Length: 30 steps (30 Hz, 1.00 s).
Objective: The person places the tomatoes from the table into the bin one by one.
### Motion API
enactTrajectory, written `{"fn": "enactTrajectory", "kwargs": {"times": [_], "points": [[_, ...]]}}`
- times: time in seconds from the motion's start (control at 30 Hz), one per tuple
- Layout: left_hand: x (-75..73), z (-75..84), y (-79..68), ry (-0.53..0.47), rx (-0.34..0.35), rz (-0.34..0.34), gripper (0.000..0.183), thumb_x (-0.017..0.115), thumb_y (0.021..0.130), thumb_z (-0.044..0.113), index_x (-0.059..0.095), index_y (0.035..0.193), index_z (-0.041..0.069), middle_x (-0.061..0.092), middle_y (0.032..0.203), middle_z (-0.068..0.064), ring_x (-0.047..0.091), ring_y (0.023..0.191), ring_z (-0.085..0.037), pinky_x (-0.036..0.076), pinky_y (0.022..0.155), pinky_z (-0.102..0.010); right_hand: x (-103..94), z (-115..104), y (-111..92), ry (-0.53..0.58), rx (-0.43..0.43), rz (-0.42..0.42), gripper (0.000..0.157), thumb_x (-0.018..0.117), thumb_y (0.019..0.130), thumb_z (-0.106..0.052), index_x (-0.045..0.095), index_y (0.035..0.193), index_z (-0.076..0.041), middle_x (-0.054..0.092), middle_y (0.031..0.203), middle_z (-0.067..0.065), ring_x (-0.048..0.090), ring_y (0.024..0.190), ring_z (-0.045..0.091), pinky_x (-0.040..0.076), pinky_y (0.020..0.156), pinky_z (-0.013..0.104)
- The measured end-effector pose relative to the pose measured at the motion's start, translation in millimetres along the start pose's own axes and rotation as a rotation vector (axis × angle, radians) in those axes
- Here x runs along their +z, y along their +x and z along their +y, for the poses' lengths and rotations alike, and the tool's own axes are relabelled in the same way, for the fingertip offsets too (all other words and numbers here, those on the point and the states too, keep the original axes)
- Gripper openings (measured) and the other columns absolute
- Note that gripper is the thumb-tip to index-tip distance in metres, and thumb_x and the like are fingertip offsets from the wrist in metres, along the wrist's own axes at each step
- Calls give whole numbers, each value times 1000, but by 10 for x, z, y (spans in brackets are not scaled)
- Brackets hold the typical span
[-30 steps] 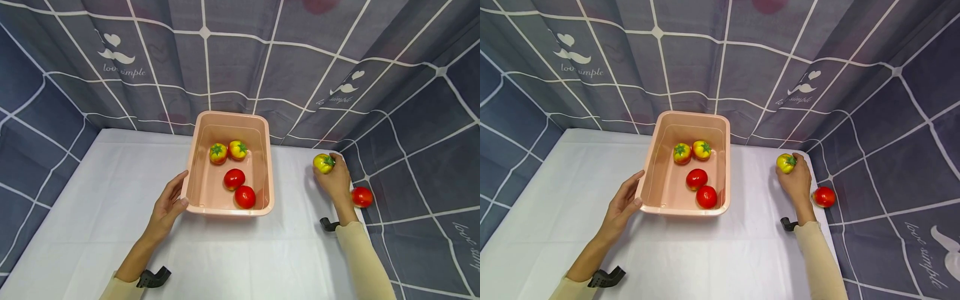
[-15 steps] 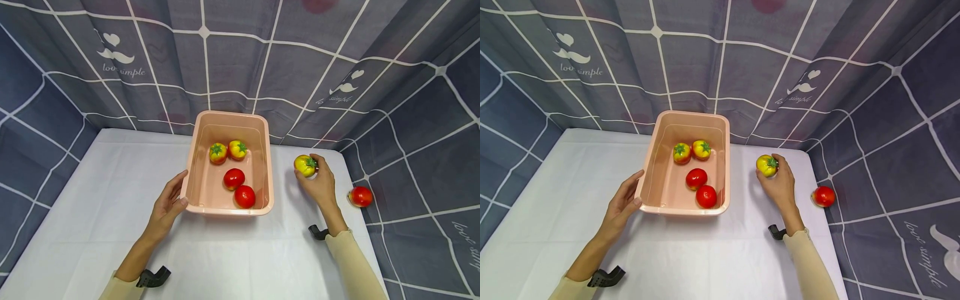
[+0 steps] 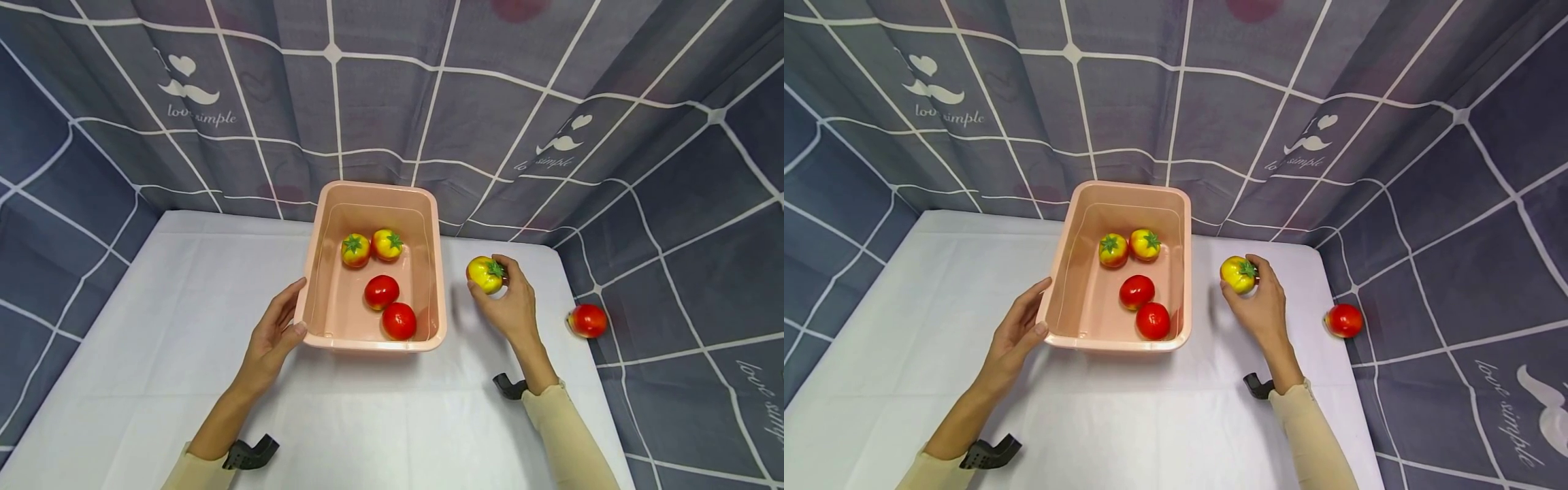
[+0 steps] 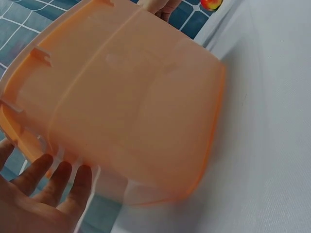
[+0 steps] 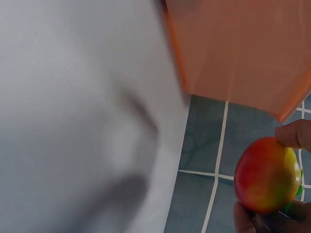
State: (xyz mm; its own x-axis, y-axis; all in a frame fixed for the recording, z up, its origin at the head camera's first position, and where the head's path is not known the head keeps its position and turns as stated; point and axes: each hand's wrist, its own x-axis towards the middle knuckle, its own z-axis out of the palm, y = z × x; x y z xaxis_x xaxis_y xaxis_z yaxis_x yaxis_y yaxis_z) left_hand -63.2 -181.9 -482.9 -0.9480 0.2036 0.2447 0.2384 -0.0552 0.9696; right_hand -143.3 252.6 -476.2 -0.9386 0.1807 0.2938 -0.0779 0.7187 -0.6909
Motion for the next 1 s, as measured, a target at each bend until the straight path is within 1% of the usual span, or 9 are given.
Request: {"fn": "enactTrajectory", "kwargs": {"times": [0.23, 0.33, 0.5, 0.7, 0.83, 1.0], "points": [[-3, -26, -18, 0, 12, -2, 72, 52, 105, -6, 31, 170, 15, 36, 171, -15, 44, 155, -11, 42, 121, -15, -1, -13, -18, -11, -13, 0, 73, 87, 84, -34, 59, 147, -10, 70, 137, 17, 67, 119, 36, 52, 103, 50], [-1, -31, -33, 4, 10, -1, 72, 52, 105, -5, 31, 170, 15, 36, 171, -15, 44, 154, -11, 42, 121, -15, -11, -57, -16, 0, -32, 6, 72, 88, 84, -33, 59, 146, -9, 70, 138, 17, 67, 120, 36, 53, 103, 51], [-2, -23, -33, 10, 1, 5, 72, 53, 105, -5, 32, 170, 17, 36, 171, -14, 43, 155, -12, 42, 121, -15, -49, -205, 31, 32, -75, 24, 72, 88, 84, -33, 59, 146, -9, 70, 138, 17, 67, 120, 36, 54, 104, 53], [-13, -35, -14, 12, 9, 13, 72, 52, 104, -6, 33, 170, 17, 39, 170, -14, 45, 153, -13, 43, 121, -16, -91, -421, 120, 67, -136, 45, 69, 88, 85, -34, 61, 145, -10, 71, 135, 14, 68, 116, 33, 54, 102, 52], [-14, -38, -7, 3, 11, 12, 72, 52, 104, -6, 33, 170, 16, 39, 170, -13, 45, 153, -13, 43, 121, -16, -110, -565, 170, 99, -171, 55, 67, 88, 86, -34, 63, 144, -11, 72, 135, 12, 68, 116, 31, 54, 101, 50], [-9, -31, -1, -6, 16, 7, 72, 52, 104, -6, 32, 170, 16, 38, 171, -14, 45, 154, -13, 44, 121, -16, -120, -705, 211, 120, -202, 60, 69, 88, 86, -35, 62, 146, -13, 71, 137, 10, 68, 118, 29, 53, 100, 45]]}}
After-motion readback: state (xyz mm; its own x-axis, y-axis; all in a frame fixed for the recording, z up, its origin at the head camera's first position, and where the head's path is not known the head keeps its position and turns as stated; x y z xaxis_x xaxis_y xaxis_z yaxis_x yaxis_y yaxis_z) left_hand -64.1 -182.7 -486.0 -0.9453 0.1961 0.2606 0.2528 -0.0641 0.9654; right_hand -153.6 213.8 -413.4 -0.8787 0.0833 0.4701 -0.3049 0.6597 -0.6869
